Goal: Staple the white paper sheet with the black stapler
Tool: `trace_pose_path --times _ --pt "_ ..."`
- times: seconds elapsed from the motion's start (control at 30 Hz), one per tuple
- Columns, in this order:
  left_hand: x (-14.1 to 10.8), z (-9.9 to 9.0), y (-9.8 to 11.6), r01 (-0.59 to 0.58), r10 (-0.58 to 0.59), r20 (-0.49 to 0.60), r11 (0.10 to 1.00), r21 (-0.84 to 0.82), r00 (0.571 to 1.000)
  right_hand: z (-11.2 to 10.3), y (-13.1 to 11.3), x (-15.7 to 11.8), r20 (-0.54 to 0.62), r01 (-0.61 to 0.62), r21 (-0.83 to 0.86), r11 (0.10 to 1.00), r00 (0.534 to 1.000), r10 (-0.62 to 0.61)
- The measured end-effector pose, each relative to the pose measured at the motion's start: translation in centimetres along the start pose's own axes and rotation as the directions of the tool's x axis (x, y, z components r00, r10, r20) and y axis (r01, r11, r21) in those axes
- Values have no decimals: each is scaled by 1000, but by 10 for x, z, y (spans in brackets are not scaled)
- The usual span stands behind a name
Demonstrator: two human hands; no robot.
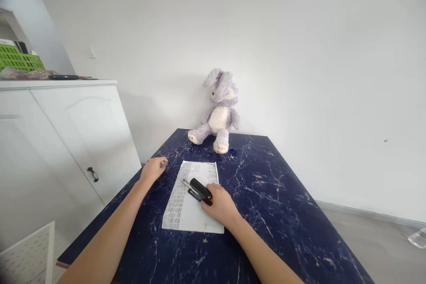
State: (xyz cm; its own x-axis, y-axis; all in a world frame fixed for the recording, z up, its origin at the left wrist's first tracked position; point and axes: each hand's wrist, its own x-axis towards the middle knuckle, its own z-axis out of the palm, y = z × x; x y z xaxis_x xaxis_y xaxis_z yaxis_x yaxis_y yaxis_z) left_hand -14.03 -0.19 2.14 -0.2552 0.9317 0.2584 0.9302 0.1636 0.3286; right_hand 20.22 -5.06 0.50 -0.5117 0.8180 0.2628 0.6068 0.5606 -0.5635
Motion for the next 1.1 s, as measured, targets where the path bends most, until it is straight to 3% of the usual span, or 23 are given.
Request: trace_pose_path --times 0.2,0.3,0.4,0.47,0.53,0.63,0.7,0.83,0.97,1.1 --pt "2 2 -3 1 -2 -4 1000 -13 1000 -4 -3 0 -25 52 63 997 998 -50" --pt "1 0 5 -22 16 -85 997 -71 996 -7 -4 1 -126 91 135 987 989 -74" --pt "-9 -10 30 -155 80 -272 951 -268 959 -11 -2 3 -263 120 152 981 962 -77" --pt "-23 -18 56 -309 150 -356 838 -449 922 -13 1 4 -322 164 158 974 941 -106" --pt "-42 -23 85 -404 258 -316 682 -609 913 -14 5 4 -353 217 172 961 924 -145" --pt "-72 -23 125 -355 408 -157 473 -806 899 -16 6 3 -384 312 184 932 896 -224" --pt "-88 -20 141 -325 481 -112 387 -863 869 -18 5 1 -395 371 169 913 874 -282" --pt "-100 -15 152 -311 505 -100 353 -883 857 -23 1 -3 -436 403 136 905 845 -310" --pt "-99 -11 149 -330 518 -103 368 -869 849 -23 0 -4 -420 444 113 889 832 -362" --pt "-96 -2 146 -278 513 -70 340 -898 855 -22 2 -2 -413 462 82 883 822 -392"
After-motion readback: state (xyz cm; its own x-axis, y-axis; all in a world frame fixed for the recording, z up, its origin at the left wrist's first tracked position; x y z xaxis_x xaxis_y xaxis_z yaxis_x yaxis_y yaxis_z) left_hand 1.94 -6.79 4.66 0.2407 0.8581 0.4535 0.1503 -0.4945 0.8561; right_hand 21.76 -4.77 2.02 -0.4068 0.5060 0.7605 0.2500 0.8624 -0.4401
